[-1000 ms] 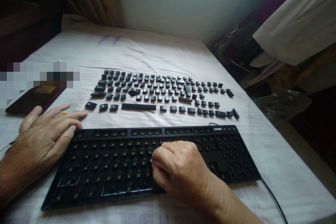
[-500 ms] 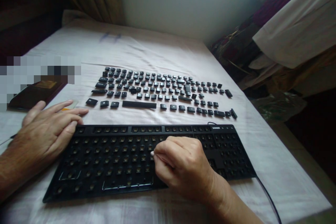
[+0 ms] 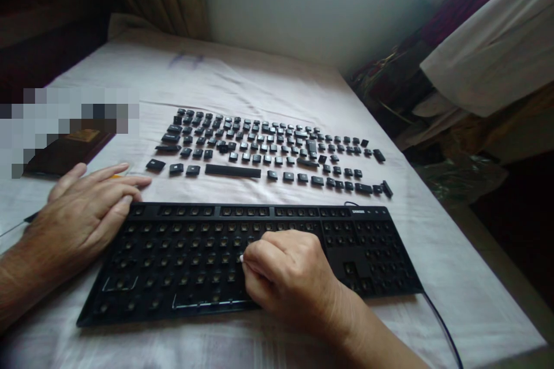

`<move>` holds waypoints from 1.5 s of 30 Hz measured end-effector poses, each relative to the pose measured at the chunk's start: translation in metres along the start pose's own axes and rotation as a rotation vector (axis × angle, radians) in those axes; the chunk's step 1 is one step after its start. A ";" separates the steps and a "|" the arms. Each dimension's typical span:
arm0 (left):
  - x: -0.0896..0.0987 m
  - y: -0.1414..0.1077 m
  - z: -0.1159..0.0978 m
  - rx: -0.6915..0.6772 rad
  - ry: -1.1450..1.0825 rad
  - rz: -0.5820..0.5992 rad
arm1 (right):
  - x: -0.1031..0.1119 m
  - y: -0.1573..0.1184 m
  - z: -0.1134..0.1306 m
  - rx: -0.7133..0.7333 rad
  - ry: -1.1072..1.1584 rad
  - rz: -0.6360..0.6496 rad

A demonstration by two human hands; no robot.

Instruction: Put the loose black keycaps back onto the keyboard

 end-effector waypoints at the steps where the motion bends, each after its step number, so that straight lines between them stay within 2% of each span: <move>1: 0.000 0.000 0.000 0.003 -0.005 0.003 | -0.001 0.000 0.000 0.004 -0.002 -0.001; 11: -0.001 -0.001 0.002 0.020 -0.008 0.010 | -0.003 0.000 0.001 -0.021 -0.048 0.002; 17: 0.000 0.001 0.001 0.044 -0.018 0.070 | -0.004 0.002 0.004 0.004 -0.059 0.037; 32: 0.001 0.002 -0.002 0.036 -0.026 0.077 | -0.005 0.002 0.004 0.016 -0.048 0.031; 45: 0.001 0.004 -0.004 0.033 -0.039 0.079 | -0.007 0.001 0.002 -0.033 -0.062 0.041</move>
Point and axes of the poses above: each hand's wrist, its own y-axis towards the middle knuckle, its own x-axis out of the back of the hand, z = x × y, the point moved 5 cm from there along y, towards the middle knuckle, and after that the axes turned 2 degrees about z, right-handed, at the moved point
